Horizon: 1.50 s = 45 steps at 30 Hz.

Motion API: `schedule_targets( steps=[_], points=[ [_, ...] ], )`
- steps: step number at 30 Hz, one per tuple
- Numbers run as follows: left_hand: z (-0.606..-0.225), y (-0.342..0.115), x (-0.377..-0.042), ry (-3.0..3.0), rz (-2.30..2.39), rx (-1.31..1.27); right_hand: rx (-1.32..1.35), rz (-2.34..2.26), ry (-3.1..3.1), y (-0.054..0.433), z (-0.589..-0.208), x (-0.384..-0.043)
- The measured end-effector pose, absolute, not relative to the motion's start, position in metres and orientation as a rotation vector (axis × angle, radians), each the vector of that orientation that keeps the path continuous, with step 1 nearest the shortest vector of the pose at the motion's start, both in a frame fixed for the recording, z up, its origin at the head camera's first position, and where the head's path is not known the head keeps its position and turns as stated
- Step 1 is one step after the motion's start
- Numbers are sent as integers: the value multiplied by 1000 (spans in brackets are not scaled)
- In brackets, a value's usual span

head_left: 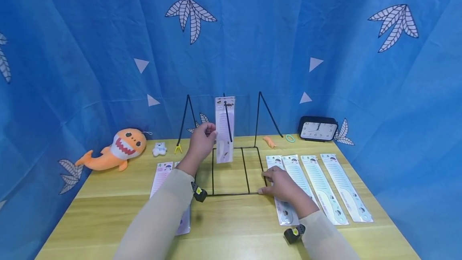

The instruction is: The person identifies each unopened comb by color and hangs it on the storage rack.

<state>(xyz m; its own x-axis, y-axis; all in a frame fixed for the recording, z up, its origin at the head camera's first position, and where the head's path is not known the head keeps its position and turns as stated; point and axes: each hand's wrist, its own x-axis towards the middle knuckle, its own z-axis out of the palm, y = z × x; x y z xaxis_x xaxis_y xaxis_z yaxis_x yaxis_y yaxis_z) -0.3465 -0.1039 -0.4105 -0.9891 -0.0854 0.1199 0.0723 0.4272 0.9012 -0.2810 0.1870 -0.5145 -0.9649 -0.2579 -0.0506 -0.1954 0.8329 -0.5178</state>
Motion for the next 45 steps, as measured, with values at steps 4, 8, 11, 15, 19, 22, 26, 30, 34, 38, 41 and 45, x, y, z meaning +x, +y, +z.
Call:
schedule_targets(
  steps=[4,8,11,15,19,22,26,30,34,38,41,45],
  points=[
    [-413,-102,-351,-2539,-1635,36,-359,-817,2877,186,-516,-280],
    [-415,-102,-355,-2537,-1656,37,-356,-814,2874,186,-516,-279],
    [-414,-102,-356,-2528,-1667,30,-362,-793,2885,187,-516,-280],
    [-413,-102,-358,-2520,-1674,30,-376,-788,2894,188,-515,-282],
    [-412,-103,-358,-2518,-1677,28,-380,-792,2893,188,-513,-282],
    [-413,-103,-358,-2522,-1677,33,-377,-801,2888,188,-513,-283],
    [-413,-104,-358,-2523,-1668,47,-378,-802,2890,188,-515,-283],
    [-414,-104,-357,-2519,-1666,59,-376,-785,2895,188,-517,-284],
    [-416,-109,-354,-2498,-1664,50,-370,-784,2895,187,-519,-283],
    [-421,-125,-347,-2487,-1653,33,-372,-788,2893,186,-517,-283],
    [-422,-144,-339,-2515,-1666,47,-377,-787,2895,187,-516,-282],
    [-430,-173,-327,-2645,-1523,109,-380,-776,2905,188,-515,-282]
  ],
)
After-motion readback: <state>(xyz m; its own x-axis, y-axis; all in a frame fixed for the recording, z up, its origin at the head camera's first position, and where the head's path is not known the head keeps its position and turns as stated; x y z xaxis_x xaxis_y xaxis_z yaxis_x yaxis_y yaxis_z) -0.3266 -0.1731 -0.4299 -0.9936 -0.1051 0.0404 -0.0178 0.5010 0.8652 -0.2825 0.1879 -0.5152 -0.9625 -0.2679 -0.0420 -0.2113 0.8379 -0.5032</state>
